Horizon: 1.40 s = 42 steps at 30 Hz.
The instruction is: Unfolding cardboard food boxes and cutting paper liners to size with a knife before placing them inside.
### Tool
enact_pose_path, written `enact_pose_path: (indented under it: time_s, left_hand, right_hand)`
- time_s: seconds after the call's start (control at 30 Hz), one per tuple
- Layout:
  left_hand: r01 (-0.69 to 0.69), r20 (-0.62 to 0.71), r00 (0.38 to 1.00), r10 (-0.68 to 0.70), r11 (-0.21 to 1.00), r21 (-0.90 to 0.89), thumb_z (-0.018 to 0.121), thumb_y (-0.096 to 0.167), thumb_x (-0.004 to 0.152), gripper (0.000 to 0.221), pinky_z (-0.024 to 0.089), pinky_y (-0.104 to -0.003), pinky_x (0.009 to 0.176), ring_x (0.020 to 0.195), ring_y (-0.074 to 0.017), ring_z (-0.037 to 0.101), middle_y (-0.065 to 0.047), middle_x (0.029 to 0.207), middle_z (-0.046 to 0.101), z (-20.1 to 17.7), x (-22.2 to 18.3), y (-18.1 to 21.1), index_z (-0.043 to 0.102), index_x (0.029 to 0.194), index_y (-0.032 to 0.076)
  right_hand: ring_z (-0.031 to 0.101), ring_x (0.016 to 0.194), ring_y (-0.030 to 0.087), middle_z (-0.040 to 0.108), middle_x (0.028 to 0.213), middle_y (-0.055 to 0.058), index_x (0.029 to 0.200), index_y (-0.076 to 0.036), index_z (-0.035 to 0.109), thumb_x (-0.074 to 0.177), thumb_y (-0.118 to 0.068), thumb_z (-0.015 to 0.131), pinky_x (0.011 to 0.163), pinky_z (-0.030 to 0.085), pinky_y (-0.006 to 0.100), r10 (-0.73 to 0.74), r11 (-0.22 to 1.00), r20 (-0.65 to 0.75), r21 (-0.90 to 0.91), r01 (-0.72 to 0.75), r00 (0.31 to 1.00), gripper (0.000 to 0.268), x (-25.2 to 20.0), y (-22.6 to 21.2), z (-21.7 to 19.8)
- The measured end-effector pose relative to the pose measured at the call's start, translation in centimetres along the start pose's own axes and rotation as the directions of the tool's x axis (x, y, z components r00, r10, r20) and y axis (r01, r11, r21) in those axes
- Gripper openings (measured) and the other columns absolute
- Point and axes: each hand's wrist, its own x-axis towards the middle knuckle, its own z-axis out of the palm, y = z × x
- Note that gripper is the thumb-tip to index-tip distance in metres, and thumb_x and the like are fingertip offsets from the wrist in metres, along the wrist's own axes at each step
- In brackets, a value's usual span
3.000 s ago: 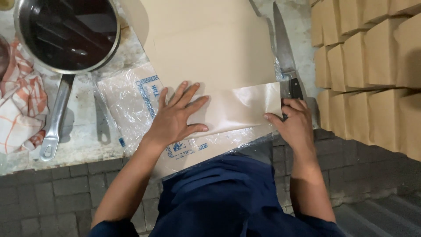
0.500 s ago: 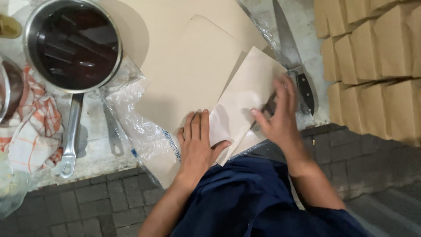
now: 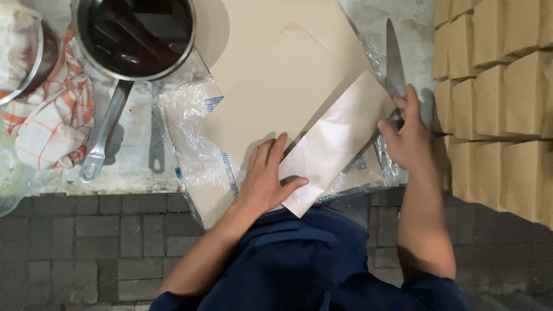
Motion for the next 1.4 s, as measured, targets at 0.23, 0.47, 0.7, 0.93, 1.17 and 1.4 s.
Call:
enact_pose_path:
  time_s: [0.23,0.47,0.7,0.93,1.17,1.4]
  left_hand:
    - [0.122,0.199,0.975,-0.098,0.986,-0.112,0.079,0.047,0.075,0.087,0.041,-0.046,0.102,0.129,-0.0353,0.042,-0.017,0.139,0.051,-2.6,-0.4,0.1,0.04,0.145,0.012]
    - [0.226,0.447,0.895,0.004,0.858,-0.461,0.072,0.022,0.085,0.046,0.049,-0.032,0.101,0.113,-0.0205,0.065,-0.009,0.127,0.067,-6.1,-0.7,-0.6,0.059,0.126,0.007]
    - [0.319,0.189,0.947,-0.258,0.805,-0.5,0.075,0.024,0.083,0.028,0.053,-0.039,0.08,0.09,-0.0257,0.064,-0.012,0.094,0.069,-7.0,0.6,-5.5,0.07,0.106,0.009]
    - [0.408,-0.036,0.913,-0.406,0.91,0.07,0.074,0.016,0.087,0.023,0.057,-0.04,0.08,0.096,-0.0311,0.07,-0.009,0.097,0.073,-9.6,4.4,-6.3,0.074,0.109,0.02]
    - [0.115,-0.189,0.98,-0.064,0.954,0.275,0.078,0.015,0.087,0.018,0.059,-0.039,0.076,0.088,-0.0304,0.072,-0.009,0.089,0.071,-8.2,6.3,-10.9,0.072,0.103,0.01]
    - [0.199,-0.249,0.955,-0.163,0.972,0.125,0.077,0.007,0.087,0.016,0.061,-0.041,0.072,0.085,-0.036,0.071,-0.015,0.086,0.069,-8.3,6.0,-10.3,0.071,0.102,0.003]
  right_hand:
    - [0.06,0.102,0.016,0.066,0.111,0.009,0.121,-0.001,0.061,0.096,-0.006,0.067,0.093,0.046,0.026,-0.085,0.984,0.032,0.159,0.079,0.996,0.026,0.9,0.2,-2.9]
    - [0.058,0.104,0.014,0.065,0.113,0.008,0.122,0.002,0.06,0.091,-0.011,0.072,0.092,0.047,0.025,-0.18,0.964,0.067,0.211,0.163,0.981,0.035,-1.2,2.1,-4.2]
    - [0.06,0.089,0.017,0.062,0.094,0.007,0.135,-0.003,0.055,0.08,-0.008,0.081,0.091,0.047,0.036,-0.177,0.947,0.136,0.294,0.13,0.975,0.061,0.0,1.7,-0.1]
    - [0.059,0.066,0.017,0.06,0.077,0.007,0.133,-0.005,0.056,0.089,-0.011,0.076,0.067,0.048,0.032,-0.076,0.977,0.163,0.211,0.041,0.984,0.049,0.3,0.7,2.0]
    - [0.064,0.085,0.027,0.068,0.085,0.008,0.129,-0.01,0.061,0.088,-0.019,0.076,0.082,0.05,0.042,-0.089,0.996,0.108,-0.018,0.091,0.99,0.044,-1.1,1.0,2.7]
    - [0.063,0.086,0.029,0.067,0.087,0.009,0.123,-0.008,0.064,0.094,-0.022,0.073,0.082,0.049,0.043,-0.096,0.994,0.055,-0.046,0.099,0.994,0.033,-1.6,0.7,3.4]
